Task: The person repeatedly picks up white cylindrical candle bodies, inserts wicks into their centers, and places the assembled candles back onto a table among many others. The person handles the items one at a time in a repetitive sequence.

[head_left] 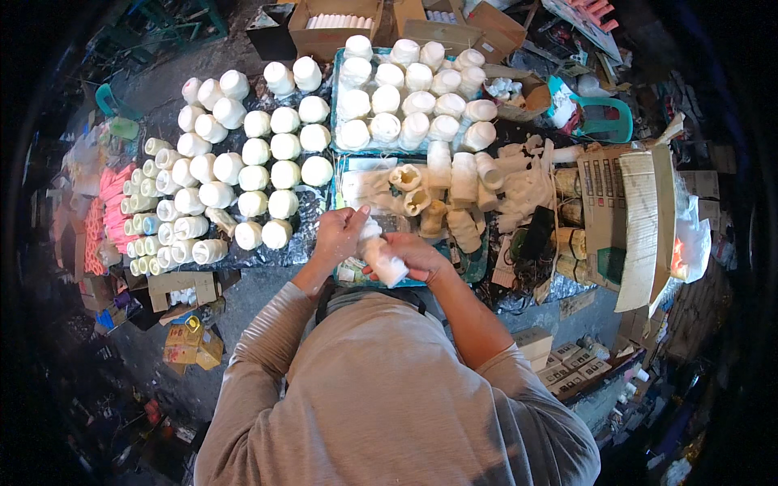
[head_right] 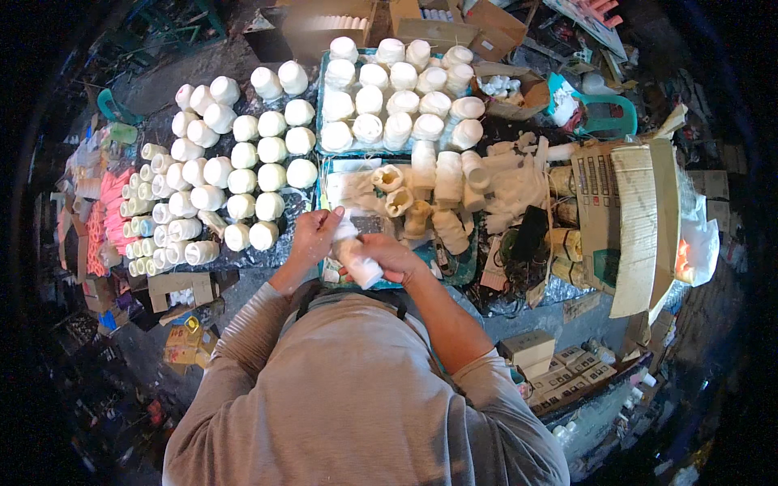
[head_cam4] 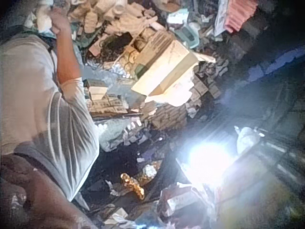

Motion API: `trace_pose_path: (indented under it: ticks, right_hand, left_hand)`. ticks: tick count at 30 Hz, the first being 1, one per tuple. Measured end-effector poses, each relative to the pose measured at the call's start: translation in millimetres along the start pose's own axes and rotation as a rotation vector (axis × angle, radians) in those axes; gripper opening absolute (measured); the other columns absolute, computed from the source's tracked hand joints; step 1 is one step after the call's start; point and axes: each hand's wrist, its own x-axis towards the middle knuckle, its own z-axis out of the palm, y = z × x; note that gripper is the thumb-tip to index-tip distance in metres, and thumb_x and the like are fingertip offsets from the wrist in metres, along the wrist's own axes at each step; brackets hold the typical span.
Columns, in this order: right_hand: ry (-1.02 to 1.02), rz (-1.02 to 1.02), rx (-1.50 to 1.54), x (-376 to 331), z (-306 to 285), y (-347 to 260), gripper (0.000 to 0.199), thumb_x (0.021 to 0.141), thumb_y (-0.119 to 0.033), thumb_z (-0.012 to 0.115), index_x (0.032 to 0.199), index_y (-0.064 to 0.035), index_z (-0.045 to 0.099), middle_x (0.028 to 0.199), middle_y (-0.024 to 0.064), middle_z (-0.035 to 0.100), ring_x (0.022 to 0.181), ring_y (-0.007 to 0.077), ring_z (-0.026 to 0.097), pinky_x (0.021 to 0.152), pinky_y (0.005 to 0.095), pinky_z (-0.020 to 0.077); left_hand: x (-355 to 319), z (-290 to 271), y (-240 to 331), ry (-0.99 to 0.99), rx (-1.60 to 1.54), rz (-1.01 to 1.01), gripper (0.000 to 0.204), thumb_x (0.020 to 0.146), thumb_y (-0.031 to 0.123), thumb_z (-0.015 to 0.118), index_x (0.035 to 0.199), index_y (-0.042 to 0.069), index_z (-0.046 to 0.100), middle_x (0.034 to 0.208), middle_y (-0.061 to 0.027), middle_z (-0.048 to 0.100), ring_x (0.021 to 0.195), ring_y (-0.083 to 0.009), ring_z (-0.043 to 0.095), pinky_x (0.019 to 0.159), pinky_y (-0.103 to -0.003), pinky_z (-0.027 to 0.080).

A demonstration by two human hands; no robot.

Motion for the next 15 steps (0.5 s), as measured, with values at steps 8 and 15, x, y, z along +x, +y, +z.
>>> trace_pose_path:
  ticks: [8,15]
  right_hand:
    - [-0.159,0.110,-0.124,7.9,6.6,-7.1,0.079,0.076,-0.014,0.090,0.142,0.0052,0.052,0.122,0.0187,0.072,0.096,0.0252,0.076,0.084,0.0382,0.0642]
    - [-0.245,0.143,-0.230,23.5,-5.0,-14.6,0.062,0.076,-0.007,0.083,0.133,0.0019,0.060,0.112,0.0106,0.073,0.093,0.0190,0.072,0.084,0.0338,0.0598]
  left_hand:
    - [31.1,-47.7,16.8,-0.571,-0.246,-0.479,0.044,0.096,0.043,0.079,0.106,0.001,0.072,0.092,-0.0076,0.074,0.072,-0.0153,0.069,0.061,-0.031,0.055]
    - [53.7,-41.0,-22.3,-0.661,-0.589,-0.568,0.043,0.097,0.037,0.078,0.107,-0.004,0.073,0.096,-0.0119,0.076,0.079,-0.0187,0.073,0.067,-0.034,0.060]
